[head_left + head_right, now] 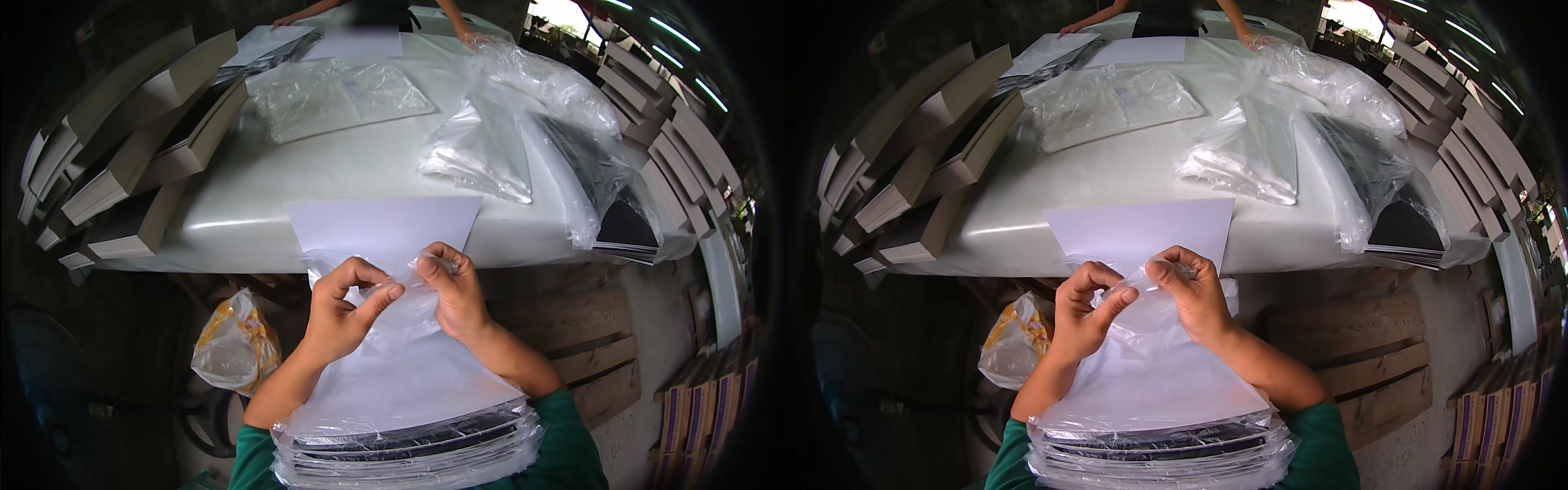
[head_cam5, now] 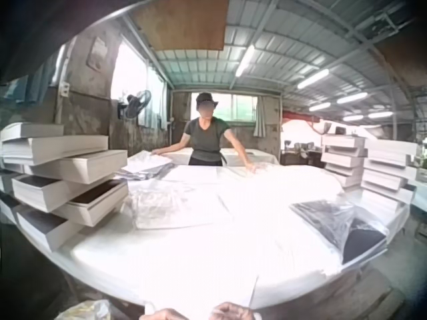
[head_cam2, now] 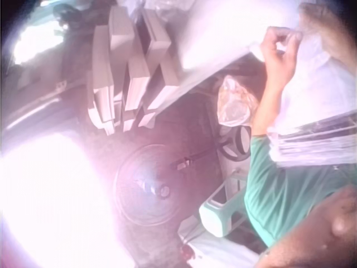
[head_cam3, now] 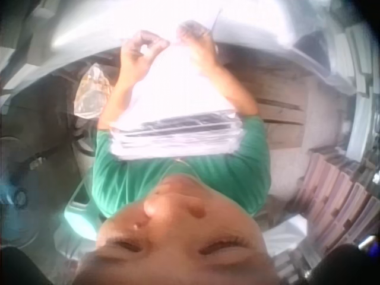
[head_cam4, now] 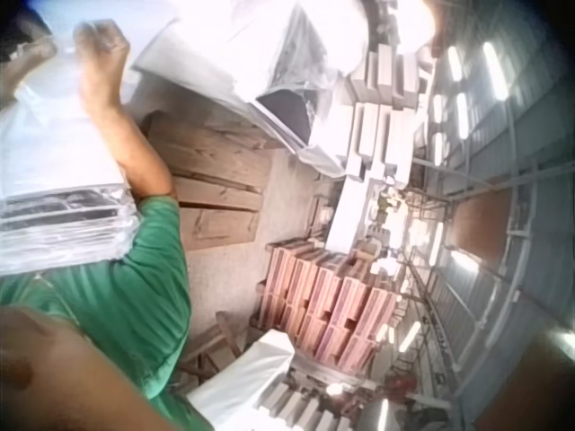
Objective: The person uses hands to wrap thin square objects in plastic sheets one by one.
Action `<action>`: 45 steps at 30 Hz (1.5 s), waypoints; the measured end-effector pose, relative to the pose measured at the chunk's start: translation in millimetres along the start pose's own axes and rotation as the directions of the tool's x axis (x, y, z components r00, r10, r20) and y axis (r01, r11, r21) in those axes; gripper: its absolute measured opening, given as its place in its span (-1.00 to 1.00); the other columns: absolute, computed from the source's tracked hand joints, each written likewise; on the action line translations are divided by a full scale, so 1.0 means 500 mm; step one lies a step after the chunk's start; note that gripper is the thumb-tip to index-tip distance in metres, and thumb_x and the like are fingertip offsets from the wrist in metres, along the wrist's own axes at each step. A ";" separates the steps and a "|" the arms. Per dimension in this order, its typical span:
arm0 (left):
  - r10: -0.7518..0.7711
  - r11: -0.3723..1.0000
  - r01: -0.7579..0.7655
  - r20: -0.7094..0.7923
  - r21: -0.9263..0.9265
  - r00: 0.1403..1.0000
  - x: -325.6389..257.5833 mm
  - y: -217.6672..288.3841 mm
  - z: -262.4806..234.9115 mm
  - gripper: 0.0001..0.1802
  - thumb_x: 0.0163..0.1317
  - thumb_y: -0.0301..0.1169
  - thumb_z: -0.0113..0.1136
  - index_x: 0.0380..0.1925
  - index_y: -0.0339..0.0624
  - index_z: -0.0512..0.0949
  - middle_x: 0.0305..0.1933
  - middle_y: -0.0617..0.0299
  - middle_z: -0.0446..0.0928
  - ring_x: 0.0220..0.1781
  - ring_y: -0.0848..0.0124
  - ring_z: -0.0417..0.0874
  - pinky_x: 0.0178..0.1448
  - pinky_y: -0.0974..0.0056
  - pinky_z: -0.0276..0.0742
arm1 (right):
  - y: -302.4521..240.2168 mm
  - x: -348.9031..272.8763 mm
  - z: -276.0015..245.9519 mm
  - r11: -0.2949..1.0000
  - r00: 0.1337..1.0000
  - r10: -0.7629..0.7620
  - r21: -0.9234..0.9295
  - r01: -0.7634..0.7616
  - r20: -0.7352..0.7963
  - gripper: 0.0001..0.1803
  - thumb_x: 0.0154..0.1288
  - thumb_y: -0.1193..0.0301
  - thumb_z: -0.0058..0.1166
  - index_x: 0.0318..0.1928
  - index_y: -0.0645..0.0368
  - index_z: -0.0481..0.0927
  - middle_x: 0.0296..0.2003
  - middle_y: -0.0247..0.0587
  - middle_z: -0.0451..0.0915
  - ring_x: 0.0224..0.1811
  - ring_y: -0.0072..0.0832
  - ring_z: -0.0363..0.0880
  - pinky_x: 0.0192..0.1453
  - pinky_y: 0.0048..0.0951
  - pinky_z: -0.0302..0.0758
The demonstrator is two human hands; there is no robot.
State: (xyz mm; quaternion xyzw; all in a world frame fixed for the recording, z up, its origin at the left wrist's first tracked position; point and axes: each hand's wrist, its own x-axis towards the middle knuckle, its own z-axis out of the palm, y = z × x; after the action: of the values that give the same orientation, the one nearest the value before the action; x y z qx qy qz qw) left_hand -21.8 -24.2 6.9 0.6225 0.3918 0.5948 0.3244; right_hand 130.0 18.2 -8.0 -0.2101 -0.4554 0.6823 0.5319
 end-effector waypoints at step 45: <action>-0.215 0.452 0.441 0.385 -0.775 0.897 -0.058 -0.038 -0.128 -0.75 0.10 -0.24 0.13 -0.49 -0.22 0.54 -0.61 0.09 0.53 -0.45 0.30 0.58 -0.32 0.21 0.51 | -0.026 -0.074 -0.131 0.883 0.872 0.182 -0.466 0.058 0.454 -0.93 0.23 0.44 -0.05 -0.33 0.17 0.43 -0.54 -0.29 0.45 -0.45 -0.52 0.47 -0.27 -0.48 0.41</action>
State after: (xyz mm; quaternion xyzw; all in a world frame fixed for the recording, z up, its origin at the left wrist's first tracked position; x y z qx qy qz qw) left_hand -87.0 -44.2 -18.2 0.3608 0.1249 0.5570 0.7375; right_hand 200.3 10.6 -37.0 -0.1683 -0.7169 0.6007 0.3113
